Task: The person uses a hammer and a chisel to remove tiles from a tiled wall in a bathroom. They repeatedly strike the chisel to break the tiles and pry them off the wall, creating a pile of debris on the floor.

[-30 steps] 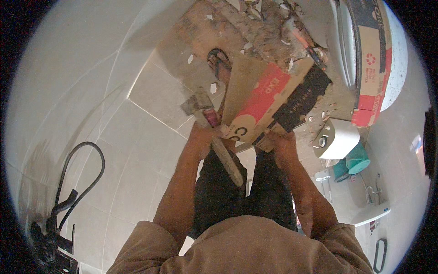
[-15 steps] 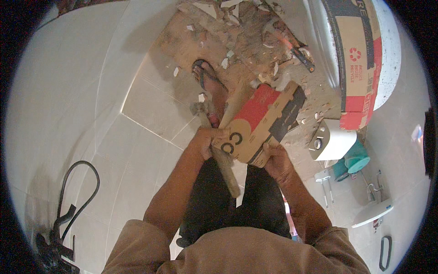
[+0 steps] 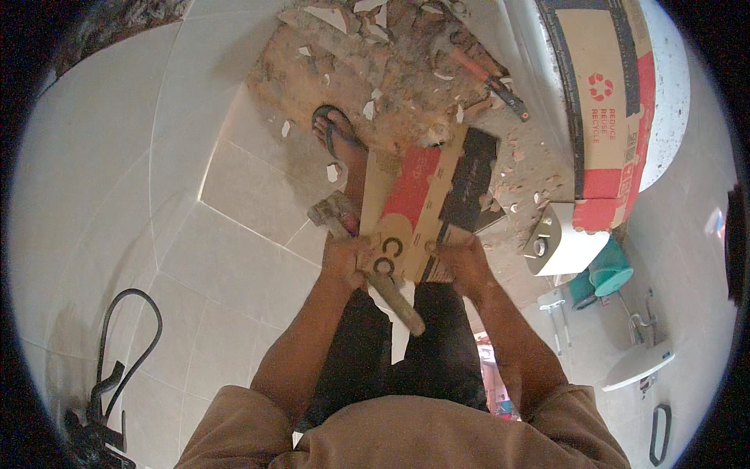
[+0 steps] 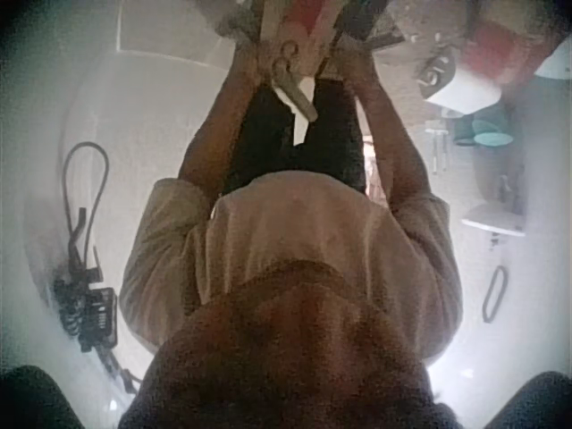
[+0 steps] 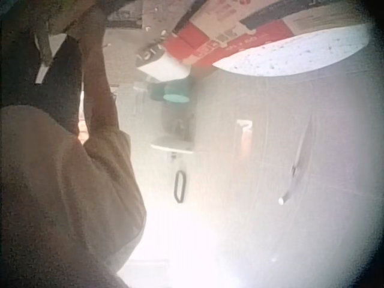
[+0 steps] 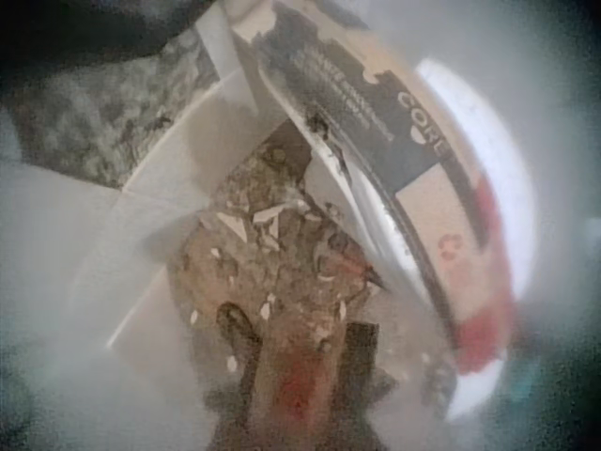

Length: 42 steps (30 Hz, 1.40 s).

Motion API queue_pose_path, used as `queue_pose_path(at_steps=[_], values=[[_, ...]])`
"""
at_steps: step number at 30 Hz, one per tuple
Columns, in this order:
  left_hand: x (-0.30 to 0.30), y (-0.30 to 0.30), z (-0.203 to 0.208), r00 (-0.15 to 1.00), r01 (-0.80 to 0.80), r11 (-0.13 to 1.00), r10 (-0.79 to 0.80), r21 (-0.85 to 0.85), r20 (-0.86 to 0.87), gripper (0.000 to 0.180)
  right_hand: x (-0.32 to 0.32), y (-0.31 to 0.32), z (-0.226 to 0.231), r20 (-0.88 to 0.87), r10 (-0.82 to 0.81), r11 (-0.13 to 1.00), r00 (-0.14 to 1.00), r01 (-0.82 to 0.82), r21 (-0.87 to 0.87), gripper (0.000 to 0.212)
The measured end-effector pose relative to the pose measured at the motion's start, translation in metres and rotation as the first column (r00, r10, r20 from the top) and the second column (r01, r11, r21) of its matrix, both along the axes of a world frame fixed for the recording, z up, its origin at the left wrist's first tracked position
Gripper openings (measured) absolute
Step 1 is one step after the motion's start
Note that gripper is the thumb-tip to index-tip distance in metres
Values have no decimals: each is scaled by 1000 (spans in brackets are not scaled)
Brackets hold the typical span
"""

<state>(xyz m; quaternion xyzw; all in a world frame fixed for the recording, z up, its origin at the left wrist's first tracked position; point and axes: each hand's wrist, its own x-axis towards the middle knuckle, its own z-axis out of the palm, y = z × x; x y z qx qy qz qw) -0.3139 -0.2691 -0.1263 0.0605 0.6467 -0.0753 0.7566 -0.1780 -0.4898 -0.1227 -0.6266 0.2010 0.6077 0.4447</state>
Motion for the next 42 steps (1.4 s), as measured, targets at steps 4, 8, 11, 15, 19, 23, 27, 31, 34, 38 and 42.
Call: queue_pose_path(at_steps=[4, 8, 11, 15, 19, 23, 27, 31, 34, 38, 42], values=[[0, 14, -44, 913, 386, 887, -330, 252, -238, 32, 61, 9, -46, 454, 598, 800, 660, -529, -284, 26], [33, 40, -71, 953, 300, 881, -263, 365, -149, 21, 123, 37, -58, 718, 647, 757, 259, -329, -564, 51], [91, 61, -83, 972, 234, 874, -202, 425, -120, 21, 143, 45, -89, 704, 673, 630, -227, -321, -707, 59], [128, 68, -141, 985, 126, 863, -167, 489, 40, 23, 125, 5, -182, 501, 863, 418, -68, -461, -783, 57], [162, 80, -185, 788, 469, 527, -612, 709, -67, 39, 101, -15, -218, 532, 841, 410, -97, -528, -744, 63], [190, 69, -226, 450, 673, -51, -764, 738, -462, 63, 114, -17, -230, 695, 719, 566, 20, -597, -568, 78], [209, 61, -264, 396, 664, -28, -834, 748, -383, 67, 144, -34, -256, 638, 609, 789, 472, -441, -427, 67], [224, 71, -260, 411, 707, 169, -889, 687, -204, 64, 163, -45, -261, 308, 247, 917, 919, -118, -382, 56], [212, 90, -258, 423, 672, 267, -904, 690, -63, 59, 161, -31, -243, 521, -10, 948, 854, 174, -268, 50], [222, 103, -232, 81, 838, -84, -958, 539, -275, 46, 177, -11, -233, 457, -260, 949, 850, 313, -42, 39], [204, 71, -300, 124, 642, -390, -796, 660, -592, 33, 208, -18, -264, 388, 582, 752, 715, -291, -592, 34]])
